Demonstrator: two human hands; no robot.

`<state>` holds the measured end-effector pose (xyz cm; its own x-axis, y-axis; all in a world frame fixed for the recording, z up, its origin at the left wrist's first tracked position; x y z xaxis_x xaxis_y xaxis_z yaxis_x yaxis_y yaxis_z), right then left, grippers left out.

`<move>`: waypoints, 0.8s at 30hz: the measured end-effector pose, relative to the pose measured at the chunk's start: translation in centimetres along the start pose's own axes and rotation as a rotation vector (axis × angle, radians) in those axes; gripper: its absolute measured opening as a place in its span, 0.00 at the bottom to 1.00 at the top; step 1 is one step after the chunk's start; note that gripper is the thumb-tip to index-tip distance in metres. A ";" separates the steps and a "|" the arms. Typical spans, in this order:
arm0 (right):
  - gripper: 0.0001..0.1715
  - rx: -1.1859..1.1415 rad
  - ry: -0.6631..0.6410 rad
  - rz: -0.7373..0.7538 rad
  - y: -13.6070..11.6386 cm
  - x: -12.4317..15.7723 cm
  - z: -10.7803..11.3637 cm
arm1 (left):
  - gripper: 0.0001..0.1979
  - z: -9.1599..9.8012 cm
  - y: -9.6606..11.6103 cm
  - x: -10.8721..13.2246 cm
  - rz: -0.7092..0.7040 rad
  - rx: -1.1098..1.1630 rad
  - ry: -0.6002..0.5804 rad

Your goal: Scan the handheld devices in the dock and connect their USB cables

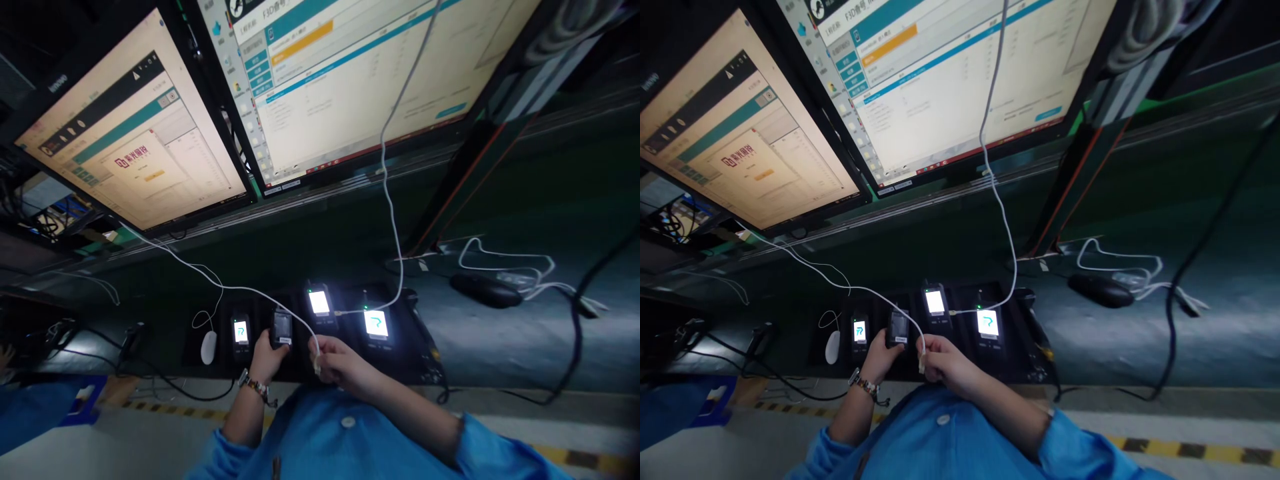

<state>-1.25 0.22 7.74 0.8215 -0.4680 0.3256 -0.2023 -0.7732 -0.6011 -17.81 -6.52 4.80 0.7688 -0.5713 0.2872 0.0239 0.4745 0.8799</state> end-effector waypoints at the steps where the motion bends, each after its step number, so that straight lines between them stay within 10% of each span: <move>1: 0.11 -0.007 -0.013 -0.002 -0.1 0.1 0.0 | 0.23 0.1 -0.1 0.0 0.034 0.027 -0.003; 10: 0.10 0.054 0.007 0.039 -1.9 0.1 -0.2 | 0.28 -0.8 0.3 3.5 0.333 0.426 -0.177; 24: 0.20 0.731 0.316 0.333 -4.1 -1.6 -1.0 | 0.30 1.1 1.4 6.5 0.375 0.771 -0.021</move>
<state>-2.30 3.68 10.38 0.5714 -0.8026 0.1716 0.0767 -0.1560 -0.9848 -13.47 -10.33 8.30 0.6269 -0.4839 0.6105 -0.6762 0.0512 0.7350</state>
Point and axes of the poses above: each hand's wrist, its own x-axis away from the middle knuckle, its own z-axis out of the back of the hand, y = z × x, the point moved 4 cm from there along -x, towards the middle knuckle, and after that the axes turned 13 degrees about y, right-handed, at the moved point
